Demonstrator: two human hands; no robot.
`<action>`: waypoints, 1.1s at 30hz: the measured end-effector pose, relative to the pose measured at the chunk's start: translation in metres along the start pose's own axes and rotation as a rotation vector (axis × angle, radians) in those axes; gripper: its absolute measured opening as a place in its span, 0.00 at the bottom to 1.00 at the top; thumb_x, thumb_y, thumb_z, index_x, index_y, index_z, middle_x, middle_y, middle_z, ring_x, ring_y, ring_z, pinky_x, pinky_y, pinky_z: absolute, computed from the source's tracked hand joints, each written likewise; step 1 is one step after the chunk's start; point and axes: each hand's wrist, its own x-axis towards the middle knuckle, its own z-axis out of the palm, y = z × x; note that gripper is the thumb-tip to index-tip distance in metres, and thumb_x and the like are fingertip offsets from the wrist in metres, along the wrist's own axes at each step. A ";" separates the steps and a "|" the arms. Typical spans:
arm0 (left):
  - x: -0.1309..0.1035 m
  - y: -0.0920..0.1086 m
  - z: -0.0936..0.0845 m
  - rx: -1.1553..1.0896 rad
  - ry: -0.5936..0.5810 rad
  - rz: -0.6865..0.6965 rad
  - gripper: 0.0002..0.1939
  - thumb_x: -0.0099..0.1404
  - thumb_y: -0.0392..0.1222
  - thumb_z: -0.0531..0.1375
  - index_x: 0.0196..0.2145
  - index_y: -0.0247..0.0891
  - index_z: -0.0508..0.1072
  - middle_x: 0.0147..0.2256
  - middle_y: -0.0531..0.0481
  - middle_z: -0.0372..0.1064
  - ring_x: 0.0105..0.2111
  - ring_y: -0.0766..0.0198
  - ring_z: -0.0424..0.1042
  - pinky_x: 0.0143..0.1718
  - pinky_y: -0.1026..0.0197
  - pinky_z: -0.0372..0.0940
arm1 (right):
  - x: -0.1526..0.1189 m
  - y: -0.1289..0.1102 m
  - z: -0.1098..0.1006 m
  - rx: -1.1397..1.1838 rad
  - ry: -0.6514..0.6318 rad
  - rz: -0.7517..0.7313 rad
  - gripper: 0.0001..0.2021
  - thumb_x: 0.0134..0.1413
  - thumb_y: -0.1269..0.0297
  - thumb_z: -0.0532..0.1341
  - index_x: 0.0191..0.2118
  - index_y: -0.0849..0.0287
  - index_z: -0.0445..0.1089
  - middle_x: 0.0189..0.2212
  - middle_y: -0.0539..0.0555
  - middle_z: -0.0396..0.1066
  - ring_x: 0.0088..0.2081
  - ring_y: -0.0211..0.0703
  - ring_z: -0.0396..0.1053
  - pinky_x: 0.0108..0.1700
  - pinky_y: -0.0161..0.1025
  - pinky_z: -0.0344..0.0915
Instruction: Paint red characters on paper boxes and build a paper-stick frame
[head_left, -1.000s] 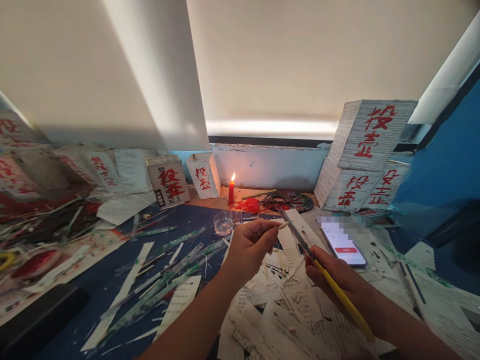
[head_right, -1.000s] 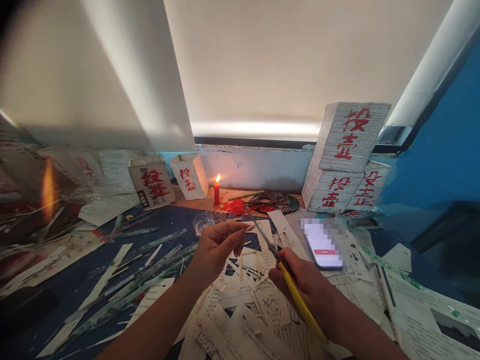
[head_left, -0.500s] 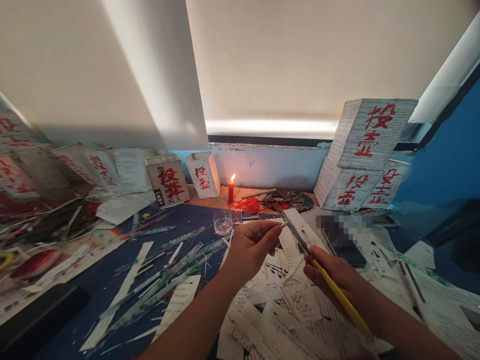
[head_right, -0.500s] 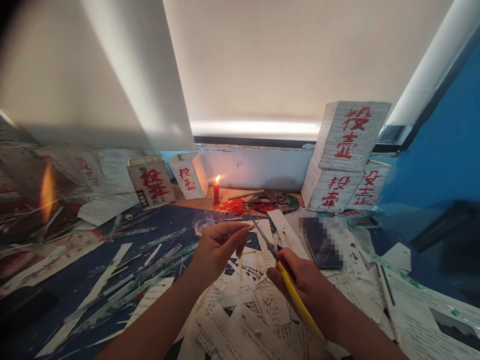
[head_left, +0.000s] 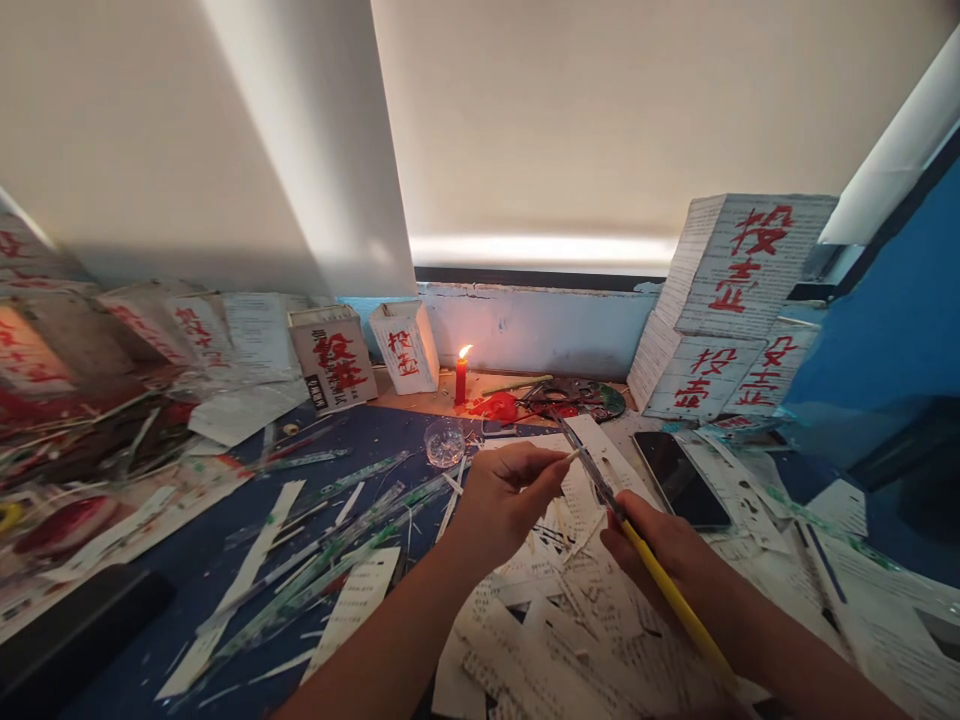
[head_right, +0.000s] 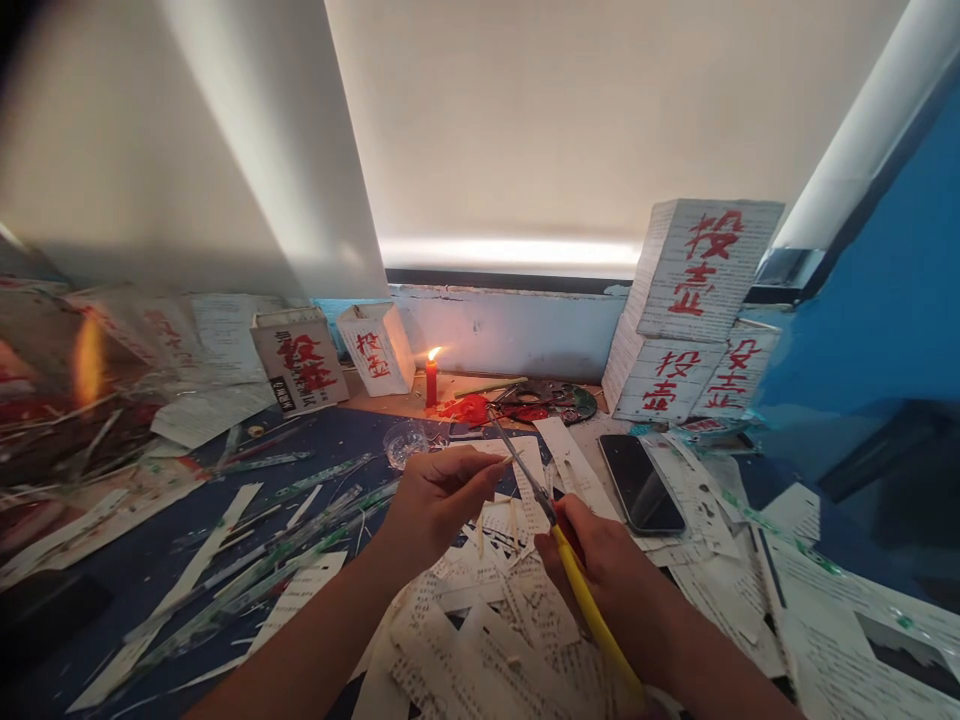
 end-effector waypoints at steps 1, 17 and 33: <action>0.000 0.000 0.000 0.011 0.005 0.003 0.11 0.63 0.45 0.66 0.36 0.35 0.83 0.20 0.53 0.64 0.19 0.72 0.56 0.18 0.67 0.52 | 0.001 0.003 0.003 -0.018 0.025 -0.002 0.14 0.69 0.52 0.51 0.34 0.54 0.61 0.29 0.49 0.69 0.29 0.41 0.67 0.31 0.37 0.60; -0.001 -0.006 0.001 0.309 0.052 0.329 0.08 0.66 0.38 0.63 0.39 0.36 0.82 0.27 0.48 0.71 0.25 0.68 0.68 0.24 0.64 0.61 | 0.003 0.007 0.009 0.018 0.024 -0.036 0.13 0.69 0.52 0.50 0.36 0.54 0.59 0.32 0.50 0.68 0.31 0.40 0.65 0.34 0.36 0.61; 0.001 0.003 0.006 -0.096 -0.059 -0.107 0.10 0.64 0.44 0.65 0.33 0.34 0.79 0.24 0.50 0.73 0.18 0.71 0.68 0.18 0.69 0.63 | 0.003 0.009 0.003 0.000 -0.010 -0.011 0.13 0.69 0.52 0.50 0.38 0.54 0.59 0.34 0.51 0.70 0.34 0.43 0.67 0.36 0.39 0.61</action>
